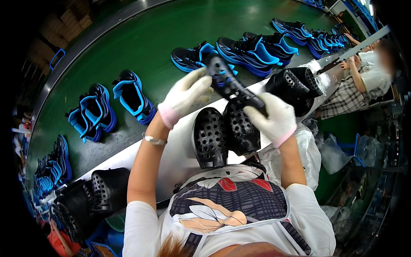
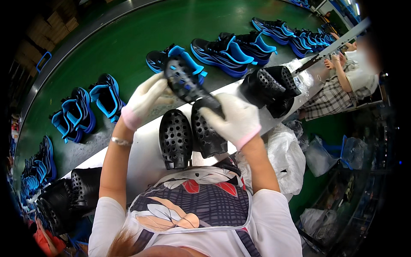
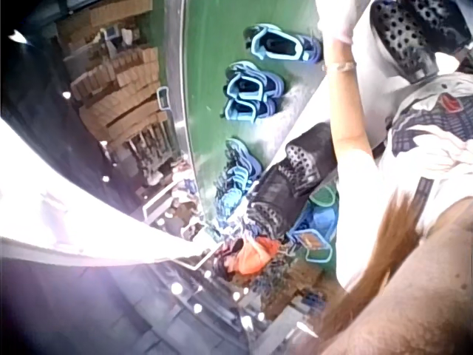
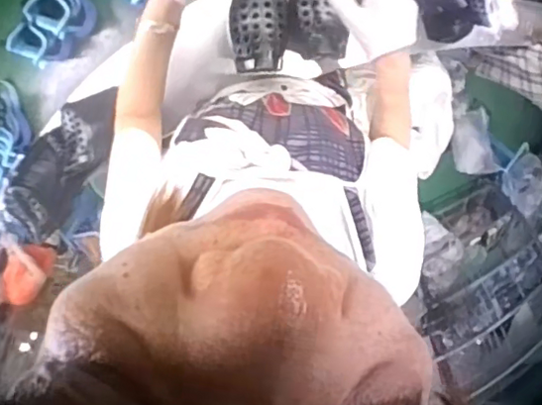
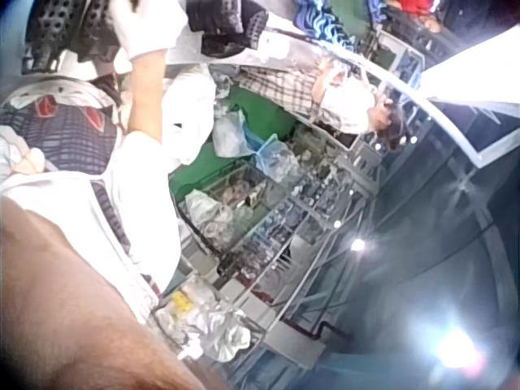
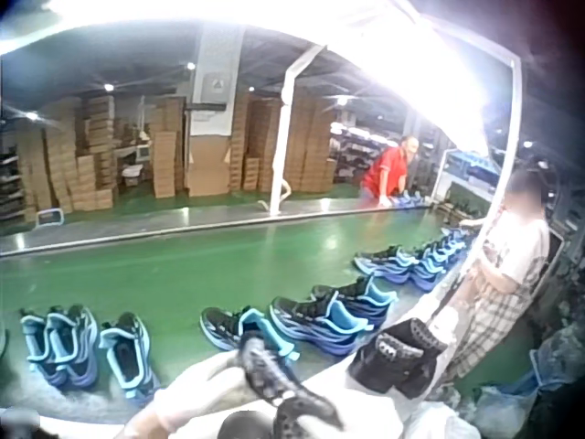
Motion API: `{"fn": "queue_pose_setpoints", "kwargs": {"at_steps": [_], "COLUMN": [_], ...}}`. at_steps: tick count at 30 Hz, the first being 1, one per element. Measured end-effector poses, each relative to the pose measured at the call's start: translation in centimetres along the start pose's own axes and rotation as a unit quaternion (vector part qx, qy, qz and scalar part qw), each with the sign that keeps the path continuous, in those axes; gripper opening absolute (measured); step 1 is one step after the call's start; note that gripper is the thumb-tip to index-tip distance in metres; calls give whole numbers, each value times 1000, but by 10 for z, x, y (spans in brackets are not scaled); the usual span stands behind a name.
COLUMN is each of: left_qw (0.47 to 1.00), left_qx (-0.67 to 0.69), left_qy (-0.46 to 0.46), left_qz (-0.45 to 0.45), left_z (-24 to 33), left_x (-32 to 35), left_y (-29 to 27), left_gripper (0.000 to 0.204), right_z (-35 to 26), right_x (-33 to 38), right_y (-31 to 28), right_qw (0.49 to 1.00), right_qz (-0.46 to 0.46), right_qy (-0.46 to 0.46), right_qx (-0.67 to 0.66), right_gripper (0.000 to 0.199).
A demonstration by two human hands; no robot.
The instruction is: The person inserts black shoe lasts into the interior of blue and black sneakers, using their gloved hands to push and fit them into place.
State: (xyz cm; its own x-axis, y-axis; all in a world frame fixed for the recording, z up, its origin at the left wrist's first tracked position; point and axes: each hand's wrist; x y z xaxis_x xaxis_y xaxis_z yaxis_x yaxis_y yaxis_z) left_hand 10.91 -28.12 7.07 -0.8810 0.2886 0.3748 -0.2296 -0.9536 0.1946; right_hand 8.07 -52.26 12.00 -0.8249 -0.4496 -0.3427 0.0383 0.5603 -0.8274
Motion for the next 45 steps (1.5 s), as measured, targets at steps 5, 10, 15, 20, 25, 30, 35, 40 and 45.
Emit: {"fn": "queue_pose_setpoints", "kwargs": {"at_steps": [5,10,15,20,25,30,35,40,45], "left_qw": [946,927,903,889,877,876,873,871,844], "left_qx": [-308,-352,-403,-420,-410,-419,-442,-474,-515], "left_qy": [59,129,120,102,128,90,12,-8,-124], "left_qz": [80,9,91,149,215,222,207,127,81], "left_z": [-15,-49,-77,-74,-84,-77,-69,-74,-71], "left_x": [-69,-114,-117,-66,-52,-51,-60,-79,-97], "left_y": [-9,-8,-28,-39,-32,-25,-22,-33,-36], "left_gripper": [57,40,37,32,30,32,31,31,41], "right_z": [24,38,39,34,22,-5,7,26,40], "right_x": [-9,-25,-46,-78,-123,-159,-172,-163,-167], "right_y": [2,16,16,15,31,53,108,161,197], "right_qw": [998,998,994,976,940,904,912,899,864], "right_qz": [-32,-59,-103,-214,-335,-399,-371,-395,-408], "right_qy": [46,8,1,43,8,-5,-20,-41,-140], "right_qx": [27,34,45,7,64,157,172,184,260], "right_gripper": [32,38,45,46,52,55,54,44,29]}}
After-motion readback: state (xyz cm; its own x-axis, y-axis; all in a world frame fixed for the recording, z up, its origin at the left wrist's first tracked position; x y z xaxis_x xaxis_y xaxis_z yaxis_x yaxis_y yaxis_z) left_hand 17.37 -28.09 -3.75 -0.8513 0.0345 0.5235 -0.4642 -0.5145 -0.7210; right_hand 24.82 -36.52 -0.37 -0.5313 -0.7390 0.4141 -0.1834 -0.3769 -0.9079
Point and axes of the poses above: each hand's wrist, its own x-axis away from the middle knuckle, its own y-axis out of the palm, z = x × y, and after that the axes turned 13 degrees about -y, right-handed
